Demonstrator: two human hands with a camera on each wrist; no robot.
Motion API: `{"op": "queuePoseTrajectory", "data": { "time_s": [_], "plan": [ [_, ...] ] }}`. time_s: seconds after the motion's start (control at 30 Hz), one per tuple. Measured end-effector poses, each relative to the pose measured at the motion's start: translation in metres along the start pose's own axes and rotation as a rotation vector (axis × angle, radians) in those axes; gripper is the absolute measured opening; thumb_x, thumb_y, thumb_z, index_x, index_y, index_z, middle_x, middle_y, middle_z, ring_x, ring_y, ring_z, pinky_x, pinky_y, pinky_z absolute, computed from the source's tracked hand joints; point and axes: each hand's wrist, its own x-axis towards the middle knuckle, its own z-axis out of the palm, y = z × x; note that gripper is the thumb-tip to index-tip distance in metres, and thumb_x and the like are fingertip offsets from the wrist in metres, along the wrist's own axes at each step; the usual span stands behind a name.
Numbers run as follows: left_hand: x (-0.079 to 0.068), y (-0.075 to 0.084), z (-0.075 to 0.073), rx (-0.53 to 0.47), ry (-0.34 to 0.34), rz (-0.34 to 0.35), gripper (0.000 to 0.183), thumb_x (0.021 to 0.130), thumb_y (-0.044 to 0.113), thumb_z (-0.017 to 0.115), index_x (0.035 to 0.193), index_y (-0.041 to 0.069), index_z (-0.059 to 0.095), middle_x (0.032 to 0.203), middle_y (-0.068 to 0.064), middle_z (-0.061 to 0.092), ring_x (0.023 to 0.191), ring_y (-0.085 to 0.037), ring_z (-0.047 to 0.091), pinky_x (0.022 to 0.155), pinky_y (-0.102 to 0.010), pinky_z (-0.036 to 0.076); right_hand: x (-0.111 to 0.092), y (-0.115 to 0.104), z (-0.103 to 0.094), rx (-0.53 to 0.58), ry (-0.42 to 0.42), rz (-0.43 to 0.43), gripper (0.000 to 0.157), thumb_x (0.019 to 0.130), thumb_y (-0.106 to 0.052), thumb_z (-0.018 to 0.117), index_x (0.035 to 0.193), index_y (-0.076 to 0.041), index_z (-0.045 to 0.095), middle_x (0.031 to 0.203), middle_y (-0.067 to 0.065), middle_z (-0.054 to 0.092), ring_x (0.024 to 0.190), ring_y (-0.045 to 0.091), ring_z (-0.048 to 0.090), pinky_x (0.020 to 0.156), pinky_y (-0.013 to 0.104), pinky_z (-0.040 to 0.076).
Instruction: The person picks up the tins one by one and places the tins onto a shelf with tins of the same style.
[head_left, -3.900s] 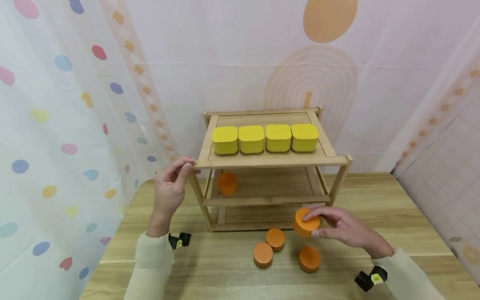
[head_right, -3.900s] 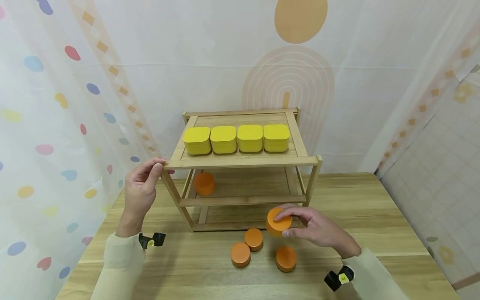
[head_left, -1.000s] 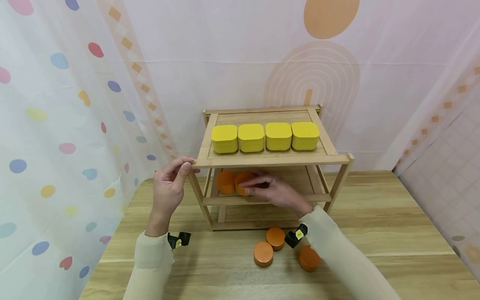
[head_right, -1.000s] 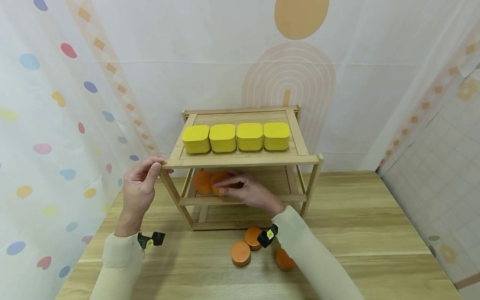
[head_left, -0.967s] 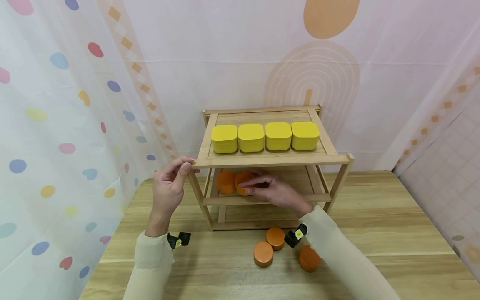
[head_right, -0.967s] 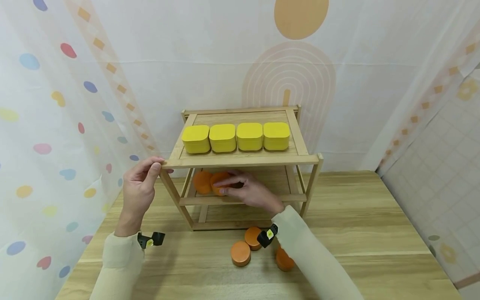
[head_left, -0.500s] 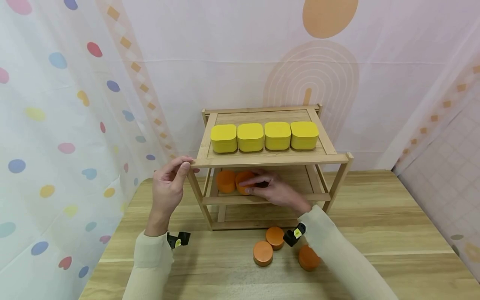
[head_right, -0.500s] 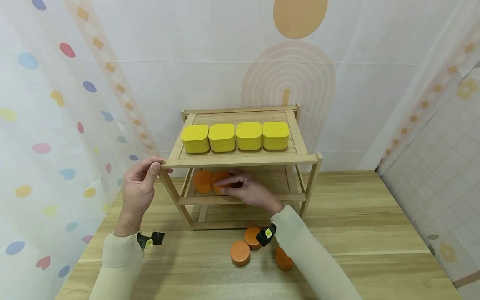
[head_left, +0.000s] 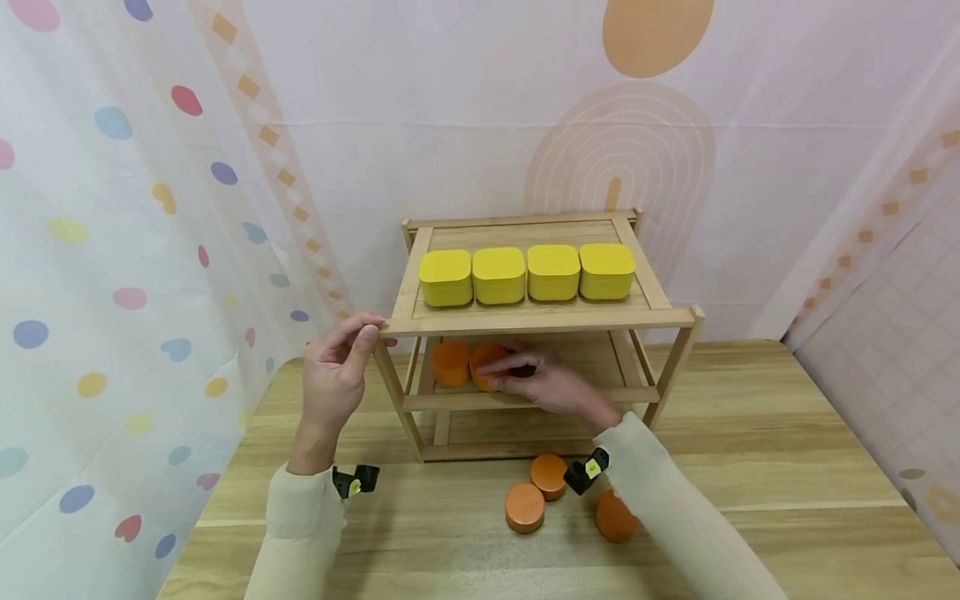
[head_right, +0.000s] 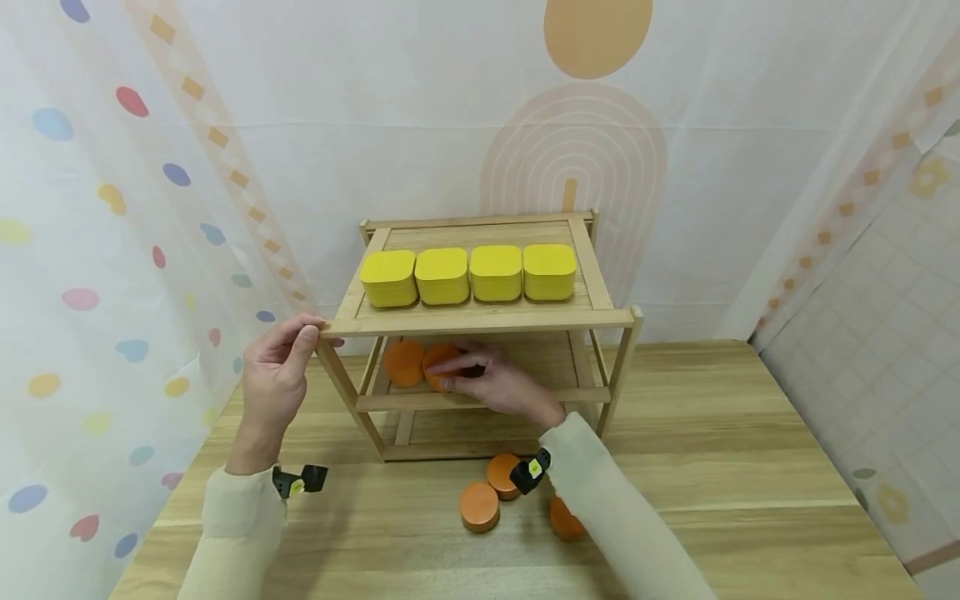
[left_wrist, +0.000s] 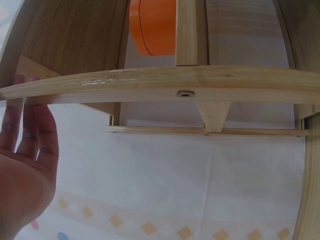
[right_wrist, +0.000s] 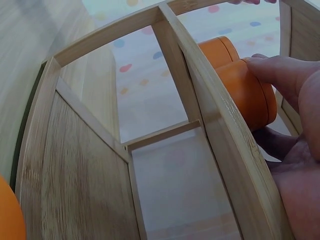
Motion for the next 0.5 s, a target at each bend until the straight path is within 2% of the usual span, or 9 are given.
{"op": "queuePoseTrajectory", "data": {
  "time_s": [0.5],
  "plan": [
    [0.0001, -0.0009, 0.0003, 0.004, 0.003, -0.001, 0.017, 0.097, -0.003, 0.057, 0.104, -0.018, 0.062, 0.100, 0.003, 0.073, 0.078, -0.011, 0.071, 0.078, -0.022, 0.057, -0.0005, 0.0019, 0.0001, 0.000, 0.007, -0.041, 0.024, 0.094, -0.020, 0.069, 0.118, -0.021, 0.075, 0.156, 0.004, 0.039, 0.146, 0.023, 0.032, 0.112, 0.045, 0.039]
  ]
}}
